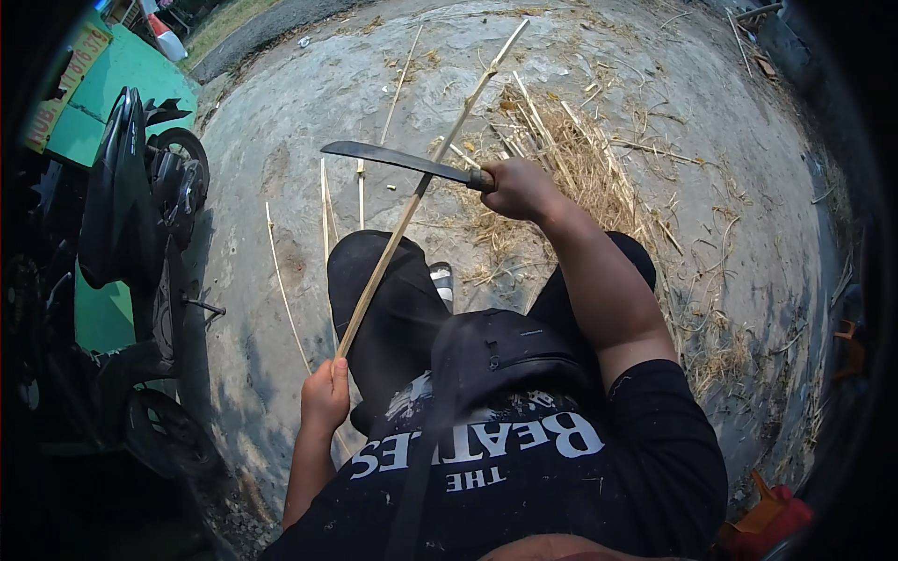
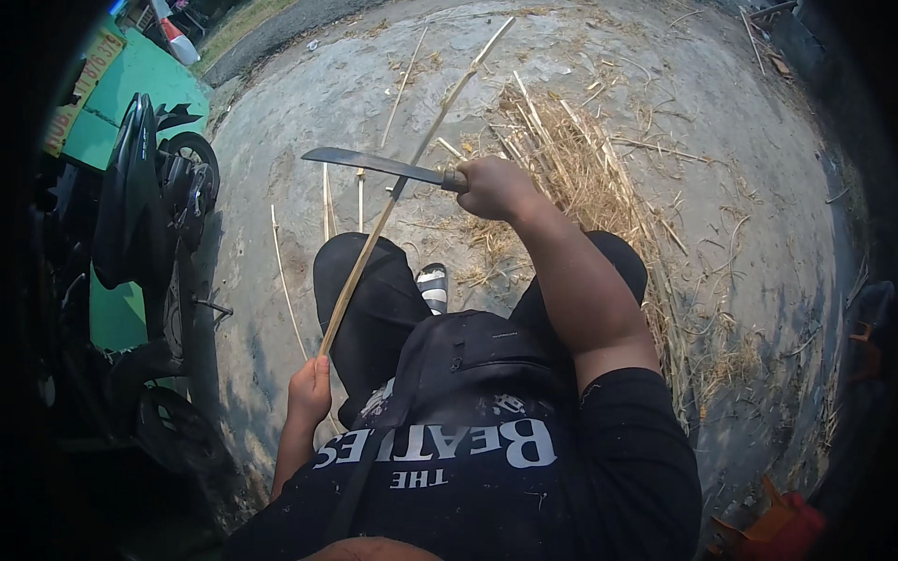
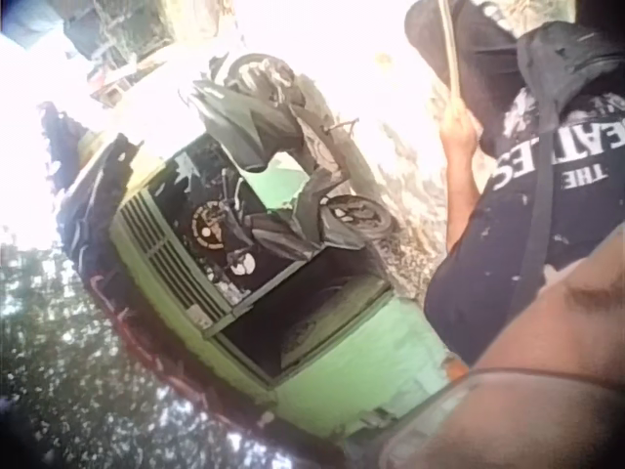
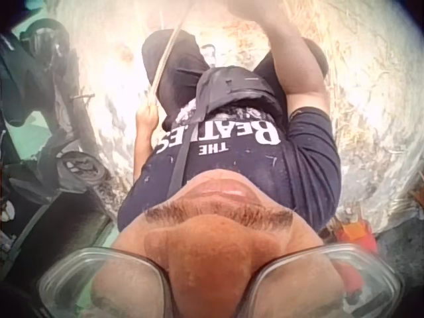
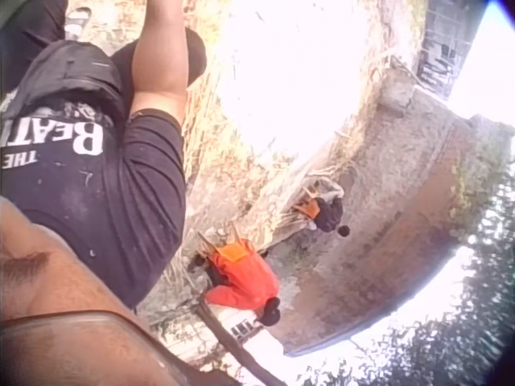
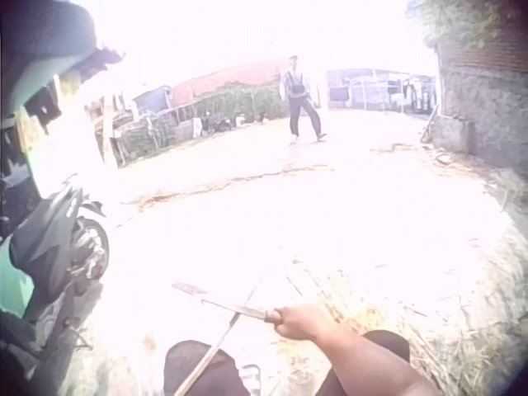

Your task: The person whittles bamboo sticks using a machete by scraping along the length of a stick, setting it down to pick up another bamboo stick, and shaving it with the machete.

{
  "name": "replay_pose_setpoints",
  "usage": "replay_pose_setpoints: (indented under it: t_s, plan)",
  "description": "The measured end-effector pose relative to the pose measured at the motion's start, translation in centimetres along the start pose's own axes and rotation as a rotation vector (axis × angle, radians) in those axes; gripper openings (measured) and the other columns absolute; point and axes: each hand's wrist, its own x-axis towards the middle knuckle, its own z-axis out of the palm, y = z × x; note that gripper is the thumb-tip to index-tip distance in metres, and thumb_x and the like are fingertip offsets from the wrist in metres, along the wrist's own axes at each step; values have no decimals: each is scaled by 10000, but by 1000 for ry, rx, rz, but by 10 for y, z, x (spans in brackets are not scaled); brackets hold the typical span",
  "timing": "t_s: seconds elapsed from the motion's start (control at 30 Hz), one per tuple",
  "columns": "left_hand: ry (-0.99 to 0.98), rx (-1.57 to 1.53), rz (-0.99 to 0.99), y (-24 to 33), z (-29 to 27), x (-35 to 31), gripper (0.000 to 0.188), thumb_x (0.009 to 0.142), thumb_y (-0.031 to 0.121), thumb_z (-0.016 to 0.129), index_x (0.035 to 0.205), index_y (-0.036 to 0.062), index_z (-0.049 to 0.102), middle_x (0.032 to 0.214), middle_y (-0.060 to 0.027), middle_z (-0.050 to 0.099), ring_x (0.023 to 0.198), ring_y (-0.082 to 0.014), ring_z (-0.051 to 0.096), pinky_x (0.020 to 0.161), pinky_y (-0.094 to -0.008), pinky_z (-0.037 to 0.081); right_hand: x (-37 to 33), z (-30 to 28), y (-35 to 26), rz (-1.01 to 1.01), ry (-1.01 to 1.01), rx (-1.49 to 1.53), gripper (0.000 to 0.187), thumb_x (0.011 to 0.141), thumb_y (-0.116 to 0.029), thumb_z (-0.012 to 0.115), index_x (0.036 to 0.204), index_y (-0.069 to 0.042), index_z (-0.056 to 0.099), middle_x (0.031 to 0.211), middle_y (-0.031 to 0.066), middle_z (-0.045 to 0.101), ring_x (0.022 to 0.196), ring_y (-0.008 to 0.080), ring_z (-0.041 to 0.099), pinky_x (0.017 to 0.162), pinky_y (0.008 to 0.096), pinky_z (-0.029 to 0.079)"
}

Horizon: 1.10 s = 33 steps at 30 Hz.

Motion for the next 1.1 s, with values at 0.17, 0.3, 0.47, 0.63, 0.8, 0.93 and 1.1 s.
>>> replay_pose_setpoints:
  t_s: [0.17,0.3,0.47,0.63,0.8,0.93,1.1]
  plan:
    - [138,114,97,-12,17,-1,432,1065,351,520,804,10,567,669,-256,600,658,-497,611,566,-538,443,9,4,10,-131,12,-119,180,795,-228,675,938,-134,731,887,162,734,873,376,711,792,474,571]
    - [168,106,89,-3,18,-1,424,1065,338,523,801,9,563,658,-253,594,649,-497,608,561,-545,440,30,2,70,269,1,127,227,842,-249,652,1032,-151,727,999,155,746,941,351,715,849,453,565]
    - [161,41,73,-7,23,-11,409,1062,319,529,796,10,551,651,-247,591,645,-496,608,561,-549,438,13,-8,26,230,48,111,213,830,-244,659,1005,-138,720,1009,167,737,951,347,712,824,462,567]
    - [223,166,117,-7,26,-4,397,1049,334,548,799,25,544,658,-241,600,640,-492,608,558,-547,446,-9,-8,-14,-266,144,-190,110,769,-223,697,842,-142,709,770,120,712,766,378,707,748,486,560]
    - [247,232,144,-18,24,1,396,1039,349,560,795,38,543,673,-237,609,642,-482,614,565,-552,454,23,-14,48,315,132,91,181,874,-257,656,998,-138,714,978,143,746,937,347,714,837,461,556]
    - [230,229,112,-17,22,-2,395,1047,338,548,800,30,544,654,-227,593,633,-470,610,559,-532,443,18,-21,47,359,145,139,213,871,-261,656,1040,-153,729,994,145,749,950,355,713,837,462,551]
    - [226,182,104,-13,28,-4,404,1040,355,553,801,30,542,675,-238,605,644,-481,610,562,-546,447,7,-3,5,-42,223,30,145,808,-234,687,898,-124,715,835,163,723,828,382,705,772,477,563]
